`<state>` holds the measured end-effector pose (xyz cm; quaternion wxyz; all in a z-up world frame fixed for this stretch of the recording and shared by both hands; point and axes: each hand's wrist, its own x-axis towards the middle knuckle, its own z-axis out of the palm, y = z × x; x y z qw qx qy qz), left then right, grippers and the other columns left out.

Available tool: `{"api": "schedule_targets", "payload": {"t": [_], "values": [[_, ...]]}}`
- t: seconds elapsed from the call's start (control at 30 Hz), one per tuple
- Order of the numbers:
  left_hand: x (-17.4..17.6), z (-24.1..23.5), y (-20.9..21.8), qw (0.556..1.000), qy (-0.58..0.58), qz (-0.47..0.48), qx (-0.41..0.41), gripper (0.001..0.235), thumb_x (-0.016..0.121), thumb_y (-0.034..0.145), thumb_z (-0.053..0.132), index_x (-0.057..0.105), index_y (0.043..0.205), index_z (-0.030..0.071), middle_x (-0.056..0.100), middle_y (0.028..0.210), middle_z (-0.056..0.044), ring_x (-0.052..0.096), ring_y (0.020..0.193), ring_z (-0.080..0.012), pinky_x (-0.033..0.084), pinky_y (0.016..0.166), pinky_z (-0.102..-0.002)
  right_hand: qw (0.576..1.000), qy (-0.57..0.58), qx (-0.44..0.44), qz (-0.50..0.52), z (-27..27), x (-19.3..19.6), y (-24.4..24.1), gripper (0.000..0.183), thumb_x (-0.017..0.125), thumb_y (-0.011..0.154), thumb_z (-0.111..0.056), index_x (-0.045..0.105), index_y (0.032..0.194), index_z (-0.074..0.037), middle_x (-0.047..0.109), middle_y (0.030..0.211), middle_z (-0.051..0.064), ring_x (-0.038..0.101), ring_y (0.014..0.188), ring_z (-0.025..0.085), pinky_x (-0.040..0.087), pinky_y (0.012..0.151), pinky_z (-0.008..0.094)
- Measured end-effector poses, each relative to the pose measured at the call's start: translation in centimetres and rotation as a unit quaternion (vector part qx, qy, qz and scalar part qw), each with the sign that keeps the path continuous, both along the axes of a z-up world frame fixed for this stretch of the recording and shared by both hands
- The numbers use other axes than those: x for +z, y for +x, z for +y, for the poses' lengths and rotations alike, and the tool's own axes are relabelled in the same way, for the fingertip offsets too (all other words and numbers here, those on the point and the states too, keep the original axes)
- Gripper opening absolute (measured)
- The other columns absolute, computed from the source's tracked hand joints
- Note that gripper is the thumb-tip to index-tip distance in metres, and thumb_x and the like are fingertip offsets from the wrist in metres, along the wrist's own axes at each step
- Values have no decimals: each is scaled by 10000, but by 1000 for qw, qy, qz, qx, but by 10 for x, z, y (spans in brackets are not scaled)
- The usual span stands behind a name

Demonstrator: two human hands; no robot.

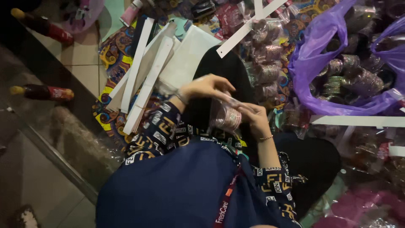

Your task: The person sits on the floor and handles small plastic bags containing bangles. They pick up the bags, open them, and place the bangles into a larger purple plastic bag. The person repeats this process with several different bags of bangles.

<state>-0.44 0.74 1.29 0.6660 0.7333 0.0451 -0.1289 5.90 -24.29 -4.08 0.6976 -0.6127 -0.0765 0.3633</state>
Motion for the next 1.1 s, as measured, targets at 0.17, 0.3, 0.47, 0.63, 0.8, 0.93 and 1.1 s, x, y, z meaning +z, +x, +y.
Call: {"api": "schedule_targets", "payload": {"t": [0.17, 0.3, 0.47, 0.63, 0.8, 0.93, 1.1], "values": [[-8, 88, 12, 941, -115, 73, 310, 171, 717, 943, 159, 700, 1072, 48, 752, 922, -122, 760, 847, -212, 667, 803, -325, 995, -30, 84, 35, -12, 2, 9, 241, 790, 846, -75, 782, 1065, 24, 786, 997, 131, 721, 895, 150, 572, 760, 280], [-86, 141, 67, 884, -98, 11, 457, 120, 696, 928, 179, 700, 993, 79, 733, 897, -40, 771, 848, -147, 644, 795, -257, 986, -14, 134, 103, -6, -15, 19, 267, 776, 839, -70, 765, 1077, 51, 779, 1046, 195, 738, 878, 215, 594, 756, 299], [-230, 177, 182, 890, 120, 41, 437, 202, 771, 815, 265, 796, 971, 138, 819, 945, -29, 774, 844, -124, 610, 770, -257, 987, -6, 136, 86, -6, -32, 22, 260, 771, 849, -79, 768, 1079, 42, 782, 1054, 182, 736, 960, 220, 580, 869, 315], [-257, 166, 235, 857, 278, 97, 423, 563, 796, 796, 475, 478, 430, 188, 566, 448, 0, 596, 519, -185, 452, 619, -375, 987, 9, 122, 103, -7, -40, 23, 236, 787, 838, -59, 774, 1061, 16, 784, 1051, 194, 746, 964, 227, 575, 876, 319], [-257, 160, 245, 838, 274, 230, 412, 169, 807, 690, 387, 756, 664, 228, 809, 851, -24, 756, 942, -286, 588, 869, -388, 986, -12, 118, 120, -7, -47, 23, 261, 781, 824, -63, 765, 1056, 54, 781, 1052, 219, 740, 958, 219, 559, 865, 295], [-274, 163, 243, 815, 231, 233, 477, 142, 904, 570, 291, 826, 684, 256, 811, 800, 23, 757, 846, -226, 569, 781, -322, 984, -18, 96, 146, -12, -67, 22, 233, 805, 822, -41, 780, 1045, 17, 791, 1016, 159, 721, 886, 168, 548, 775, 254], [-284, 176, 237, 808, 273, 247, 459, 301, 968, 627, 412, 868, 870, 265, 823, 974, 56, 776, 939, -137, 578, 895, -256, 984, -21, 105, 144, -12, -67, 20, 266, 796, 822, -59, 760, 1064, 43, 788, 1042, 170, 724, 887, 171, 548, 784, 250]]}}
